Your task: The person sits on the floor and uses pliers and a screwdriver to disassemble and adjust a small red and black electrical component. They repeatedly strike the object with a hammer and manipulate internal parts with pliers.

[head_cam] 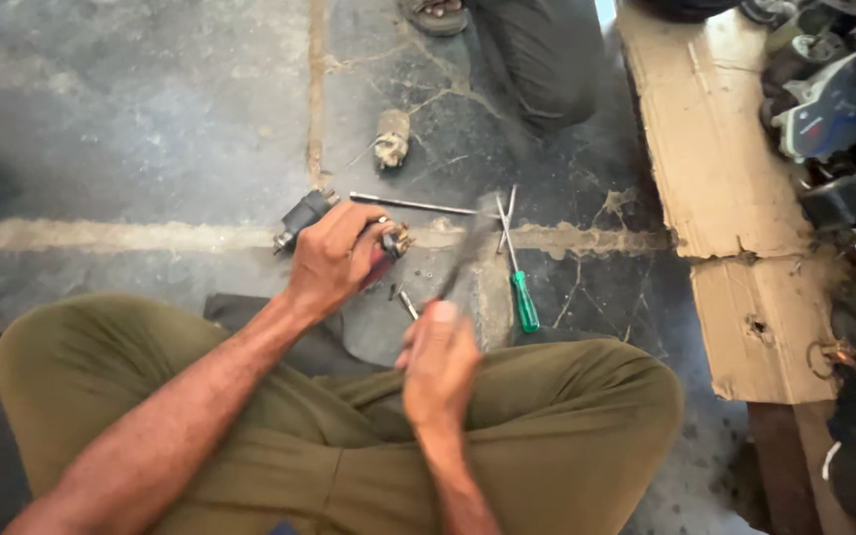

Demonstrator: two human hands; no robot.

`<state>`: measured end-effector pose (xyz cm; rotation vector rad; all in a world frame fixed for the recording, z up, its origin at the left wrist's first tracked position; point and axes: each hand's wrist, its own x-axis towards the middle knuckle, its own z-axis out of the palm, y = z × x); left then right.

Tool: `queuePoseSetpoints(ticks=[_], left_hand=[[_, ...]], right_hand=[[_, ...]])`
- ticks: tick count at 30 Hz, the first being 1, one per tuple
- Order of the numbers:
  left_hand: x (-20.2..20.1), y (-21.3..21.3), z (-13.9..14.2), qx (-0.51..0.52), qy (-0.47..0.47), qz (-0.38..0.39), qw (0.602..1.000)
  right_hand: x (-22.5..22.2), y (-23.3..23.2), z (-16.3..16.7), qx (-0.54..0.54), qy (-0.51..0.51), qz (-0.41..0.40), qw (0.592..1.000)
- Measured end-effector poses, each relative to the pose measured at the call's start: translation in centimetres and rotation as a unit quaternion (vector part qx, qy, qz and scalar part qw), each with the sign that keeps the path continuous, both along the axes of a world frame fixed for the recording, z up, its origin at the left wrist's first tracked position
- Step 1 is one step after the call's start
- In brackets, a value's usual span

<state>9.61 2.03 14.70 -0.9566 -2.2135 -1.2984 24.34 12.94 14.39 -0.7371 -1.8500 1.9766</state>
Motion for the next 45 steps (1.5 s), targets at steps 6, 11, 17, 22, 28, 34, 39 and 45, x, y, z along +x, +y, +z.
queuePoseSetpoints(ticks=[6,11,17,22,28,34,39,45], left_hand=[[0.0,-0.1,-0.3,0.004,0.002,-0.042,0.999],[-0.2,-0.1,-0.5,0.007,-0.010,-0.041,0.999],[-0.5,-0.2,-0.5,0.005,-0.002,-0.028,1.000],[-0.4,-0.2,-0.6,0.013,-0.005,-0.069,0.997],[0.1,-0.1,-0.8,-0.040,-0.018,-0.072,0.996],[0.4,0.1,-0.8,0.012,-0.073,-0.084,0.994],[0.4,0.1,-0.6,-0.026,-0.015,-0.067,0.997],[0.2,0.0,-0.3,0.016,-0.026,-0.064,0.997]], right_hand=[[0.2,-0.8,-0.3,0.178,0.244,-0.081,0.950],[-1.3,0.1,-3.1,0.105,-0.098,0.026,0.989],[2.6,0.9,1.3,0.080,0.246,-0.105,0.960],[-1.6,-0.8,0.0,0.062,-0.191,0.073,0.977],[1.3,0.6,-1.5,-0.030,0.111,-0.058,0.992],[-0.9,-0.1,-2.1,0.169,-0.047,0.034,0.984],[1.1,0.5,-1.2,0.029,0.034,-0.026,0.999],[0.4,-0.4,0.1,0.325,0.218,-0.052,0.919]])
